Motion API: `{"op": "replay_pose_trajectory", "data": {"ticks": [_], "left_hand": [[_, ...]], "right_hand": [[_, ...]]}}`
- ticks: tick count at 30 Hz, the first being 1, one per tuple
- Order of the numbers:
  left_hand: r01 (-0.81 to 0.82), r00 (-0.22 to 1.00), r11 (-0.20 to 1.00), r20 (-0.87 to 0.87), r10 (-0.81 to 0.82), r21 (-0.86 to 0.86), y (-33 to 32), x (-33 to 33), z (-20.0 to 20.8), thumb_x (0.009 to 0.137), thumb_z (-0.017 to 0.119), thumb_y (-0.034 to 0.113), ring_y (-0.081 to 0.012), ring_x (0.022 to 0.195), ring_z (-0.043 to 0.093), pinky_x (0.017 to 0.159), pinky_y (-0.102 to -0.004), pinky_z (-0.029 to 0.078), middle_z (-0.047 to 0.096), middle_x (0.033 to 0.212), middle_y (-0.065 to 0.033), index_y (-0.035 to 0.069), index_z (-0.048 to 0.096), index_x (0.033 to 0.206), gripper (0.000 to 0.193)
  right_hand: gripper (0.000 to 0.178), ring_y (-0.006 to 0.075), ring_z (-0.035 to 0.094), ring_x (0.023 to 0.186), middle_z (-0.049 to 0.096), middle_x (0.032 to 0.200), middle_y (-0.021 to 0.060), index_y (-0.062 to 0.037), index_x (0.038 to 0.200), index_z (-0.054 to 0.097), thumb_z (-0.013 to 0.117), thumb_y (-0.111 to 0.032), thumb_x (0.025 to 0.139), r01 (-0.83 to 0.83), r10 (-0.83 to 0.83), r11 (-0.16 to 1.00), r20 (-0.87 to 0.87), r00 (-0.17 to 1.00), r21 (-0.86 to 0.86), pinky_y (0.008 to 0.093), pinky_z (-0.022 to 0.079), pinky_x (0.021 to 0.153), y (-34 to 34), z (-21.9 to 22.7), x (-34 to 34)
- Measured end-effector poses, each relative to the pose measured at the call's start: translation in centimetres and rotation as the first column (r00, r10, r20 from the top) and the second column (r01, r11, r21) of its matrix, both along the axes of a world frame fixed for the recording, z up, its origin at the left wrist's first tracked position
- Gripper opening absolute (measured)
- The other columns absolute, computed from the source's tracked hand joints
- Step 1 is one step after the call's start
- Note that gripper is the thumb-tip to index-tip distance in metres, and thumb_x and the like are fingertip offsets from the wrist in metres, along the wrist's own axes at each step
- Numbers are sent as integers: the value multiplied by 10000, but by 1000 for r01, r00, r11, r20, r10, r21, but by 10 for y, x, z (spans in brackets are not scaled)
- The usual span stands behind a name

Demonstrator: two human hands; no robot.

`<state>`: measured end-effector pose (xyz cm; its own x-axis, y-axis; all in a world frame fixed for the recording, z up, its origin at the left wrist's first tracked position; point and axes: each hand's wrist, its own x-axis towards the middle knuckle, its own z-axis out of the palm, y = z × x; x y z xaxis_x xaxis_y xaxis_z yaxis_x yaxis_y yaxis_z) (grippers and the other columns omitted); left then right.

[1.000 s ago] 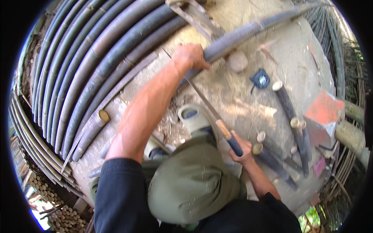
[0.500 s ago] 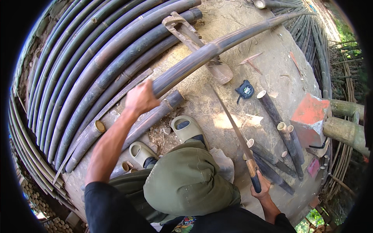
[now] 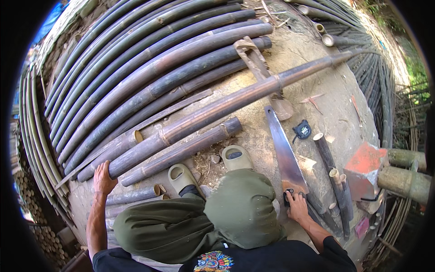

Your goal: The person sits on the ground and uses a hand saw to cut long bamboo poles into shorter sections. They measure the bamboo with a tape measure before cutting and stack the cut pieces on the ground.

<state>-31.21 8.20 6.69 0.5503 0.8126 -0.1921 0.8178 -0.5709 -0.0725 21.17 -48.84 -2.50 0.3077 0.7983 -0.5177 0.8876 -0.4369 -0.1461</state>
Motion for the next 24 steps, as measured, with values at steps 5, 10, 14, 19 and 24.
{"op": "replay_pose_trajectory", "data": {"ticks": [5, 10, 14, 19, 24], "left_hand": [[-152, 987, 987, -41, 154, 56, -30, -19, -50, 612, 744, 74, -323, 1150, 558, 1023, -440, 409, 621, 1159, -129, 62, 557, 1223, 640], [-306, 945, 930, -53, 323, 205, -43, -8, -63, 651, 740, 69, -299, 1321, 454, 1146, -528, 304, 547, 1331, -95, 104, 509, 1323, 712], [-476, 871, 877, -104, 481, 72, -33, 34, -55, 723, 706, 195, -338, 1478, 245, 1119, -682, 251, 360, 1529, -107, 121, 368, 1464, 818], [-457, 888, 889, 42, 458, -24, -32, -8, -48, 798, 671, 298, -349, 1464, 269, 1122, -592, 309, 359, 1538, -138, 91, 375, 1479, 771], [-449, 451, 773, 633, 629, -449, -15, -63, -45, 995, 487, 524, -343, 1287, 531, 1107, -388, 372, 620, 1303, -217, -56, 620, 1256, 650]], "right_hand": [[698, 367, 513, 1176, 532, 1259, 169, -25, 1380, 510, 677, -22, 703, -13, 62, 845, -74, 995, 534, 436, 460, 1000, 182, 15, -5], [663, 374, 506, 1235, 534, 1305, 200, -35, 1363, 518, 692, -89, 726, -359, 357, 731, 122, 926, 581, 459, 387, 1094, 345, -47, -31], [758, 383, 516, 1236, 548, 1318, 214, -32, 1298, 529, 838, -236, 636, -493, 428, 817, 259, 866, 298, 479, 413, 1063, 391, -114, -15], [646, 326, 569, 1118, 575, 1172, 129, -26, 1083, 626, 903, -267, 552, -613, 643, 728, 7, 766, 308, 429, 586, 832, 391, -27, -19], [641, 319, 566, 1032, 550, 1053, 103, -45, 1034, 600, 881, -231, 490, -639, 674, 643, 85, 734, 423, 419, 582, 793, 355, 42, 26]]}}
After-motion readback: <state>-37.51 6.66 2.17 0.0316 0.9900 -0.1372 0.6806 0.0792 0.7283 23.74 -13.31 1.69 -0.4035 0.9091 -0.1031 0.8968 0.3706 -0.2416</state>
